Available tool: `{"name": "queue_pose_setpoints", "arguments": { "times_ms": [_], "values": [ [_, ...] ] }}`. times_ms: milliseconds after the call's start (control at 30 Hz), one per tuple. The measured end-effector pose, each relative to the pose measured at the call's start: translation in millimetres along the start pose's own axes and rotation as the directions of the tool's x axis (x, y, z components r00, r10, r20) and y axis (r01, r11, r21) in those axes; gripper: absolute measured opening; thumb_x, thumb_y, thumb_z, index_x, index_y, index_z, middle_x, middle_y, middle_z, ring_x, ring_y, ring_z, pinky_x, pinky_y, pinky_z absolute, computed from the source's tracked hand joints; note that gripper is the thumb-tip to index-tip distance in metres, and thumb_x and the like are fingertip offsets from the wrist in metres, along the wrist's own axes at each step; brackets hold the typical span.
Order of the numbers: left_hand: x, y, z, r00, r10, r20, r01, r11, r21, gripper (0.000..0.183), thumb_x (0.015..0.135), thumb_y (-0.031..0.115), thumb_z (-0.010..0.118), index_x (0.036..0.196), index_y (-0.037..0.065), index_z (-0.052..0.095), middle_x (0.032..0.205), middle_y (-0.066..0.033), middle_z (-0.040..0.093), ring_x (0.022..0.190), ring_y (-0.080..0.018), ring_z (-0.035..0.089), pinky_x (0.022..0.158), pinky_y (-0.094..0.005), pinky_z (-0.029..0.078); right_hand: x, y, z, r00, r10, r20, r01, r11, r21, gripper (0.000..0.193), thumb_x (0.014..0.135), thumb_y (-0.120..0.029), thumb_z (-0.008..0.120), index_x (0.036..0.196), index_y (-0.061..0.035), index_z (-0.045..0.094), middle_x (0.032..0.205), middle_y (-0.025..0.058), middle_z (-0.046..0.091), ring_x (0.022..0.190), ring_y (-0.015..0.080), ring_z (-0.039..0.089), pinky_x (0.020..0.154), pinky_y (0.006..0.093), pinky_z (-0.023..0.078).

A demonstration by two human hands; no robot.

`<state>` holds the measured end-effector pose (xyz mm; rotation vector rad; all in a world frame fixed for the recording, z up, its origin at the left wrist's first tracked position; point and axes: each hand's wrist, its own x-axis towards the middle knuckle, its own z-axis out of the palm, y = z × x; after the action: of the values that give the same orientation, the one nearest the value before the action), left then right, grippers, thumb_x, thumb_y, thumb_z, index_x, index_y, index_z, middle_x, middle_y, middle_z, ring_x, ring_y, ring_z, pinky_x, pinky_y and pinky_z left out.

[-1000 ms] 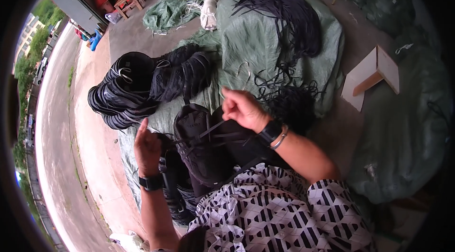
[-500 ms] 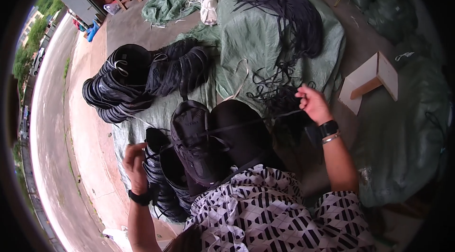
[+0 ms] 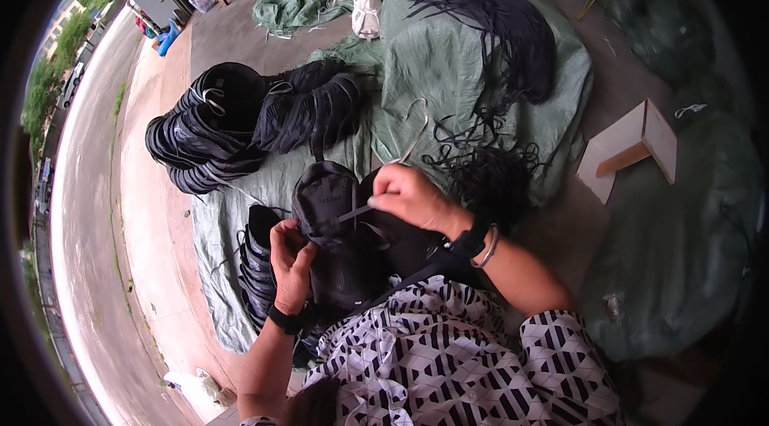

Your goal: The recorder is lacing a batch of black shoes while sitting on the floor.

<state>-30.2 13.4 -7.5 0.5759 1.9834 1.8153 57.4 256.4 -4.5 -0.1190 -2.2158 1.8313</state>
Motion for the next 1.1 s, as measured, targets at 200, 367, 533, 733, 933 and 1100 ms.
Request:
{"name": "queue_pose_setpoints", "arguments": {
  "times_ms": [200, 367, 533, 733, 933, 1100],
  "values": [
    [-3.6, -17.1, -4.7, 0.997, 0.040, -0.068, -0.031, 0.989, 0.142, 0.019, 0.087, 0.008, 0.061, 0.099, 0.002, 0.048, 0.084, 0.0013, 0.047, 0.076, -0.0072, 0.043, 0.071, -0.0201, 0.037, -16.1, 18.8, -33.5, 0.864, 0.503, 0.032, -0.459, 0.758, 0.463, 0.010, 0.086, -0.007, 0.056, 0.092, -0.0009, 0.062, 0.066, 0.0014, 0.056, 0.052, 0.0041, 0.050, 0.045, 0.0175, 0.037],
    [-0.7, -8.6, -13.5, 1.000, 0.015, -0.001, -0.014, 0.969, 0.245, 0.015, 0.086, 0.008, 0.063, 0.089, 0.000, 0.051, 0.083, -0.0059, 0.052, 0.076, -0.0136, 0.048, 0.071, -0.0252, 0.041, -18.8, -23.3, -1.4, 0.964, 0.211, -0.162, -0.219, 0.975, -0.029, 0.016, 0.087, -0.006, 0.055, 0.099, 0.0006, 0.064, 0.080, 0.0049, 0.066, 0.052, 0.0058, 0.053, 0.048, 0.0208, 0.044],
    [-4.0, -14.0, -7.8, 0.982, 0.174, -0.069, -0.129, 0.898, 0.420, 0.013, 0.085, 0.007, 0.062, 0.090, 0.001, 0.051, 0.081, -0.0079, 0.050, 0.075, -0.0183, 0.049, 0.071, -0.0278, 0.042, -40.4, -14.7, 40.9, 0.963, -0.027, 0.267, 0.177, 0.812, -0.556, 0.014, 0.080, -0.010, 0.064, 0.082, 0.0003, 0.055, 0.078, 0.0120, 0.060, 0.071, 0.0233, 0.064, 0.058, 0.0335, 0.051],
    [-3.7, -9.3, -13.1, 0.966, 0.260, 0.004, -0.215, 0.791, 0.573, 0.014, 0.082, 0.003, 0.061, 0.089, 0.000, 0.050, 0.082, -0.0118, 0.049, 0.075, -0.0255, 0.051, 0.072, -0.0328, 0.043, -43.5, -19.4, 31.5, 0.980, -0.147, 0.134, 0.199, 0.703, -0.683, 0.012, 0.075, -0.010, 0.067, 0.075, -0.0056, 0.056, 0.070, 0.0076, 0.053, 0.065, 0.0260, 0.059, 0.057, 0.0352, 0.050],
    [-1.9, -12.5, -17.5, 0.977, 0.199, 0.071, -0.203, 0.786, 0.585, 0.015, 0.082, 0.005, 0.062, 0.088, 0.001, 0.049, 0.081, -0.0149, 0.051, 0.076, -0.0332, 0.054, 0.069, -0.0379, 0.044, -36.1, -18.5, 18.3, 0.976, -0.197, 0.093, 0.204, 0.671, -0.713, 0.009, 0.076, -0.006, 0.065, 0.082, -0.0057, 0.059, 0.071, 0.0074, 0.056, 0.063, 0.0264, 0.060, 0.054, 0.0348, 0.049],
    [-4.5, -12.4, -19.4, 0.995, 0.069, -0.074, -0.050, 0.969, 0.242, 0.011, 0.090, 0.011, 0.057, 0.092, 0.005, 0.048, 0.071, -0.0053, 0.049, 0.060, -0.0192, 0.051, 0.056, -0.0283, 0.041, -29.9, -11.1, 14.0, 0.930, -0.365, -0.049, 0.235, 0.689, -0.686, 0.012, 0.078, -0.002, 0.061, 0.089, -0.0050, 0.056, 0.071, 0.0072, 0.057, 0.062, 0.0246, 0.060, 0.053, 0.0324, 0.048]
  ]
}}
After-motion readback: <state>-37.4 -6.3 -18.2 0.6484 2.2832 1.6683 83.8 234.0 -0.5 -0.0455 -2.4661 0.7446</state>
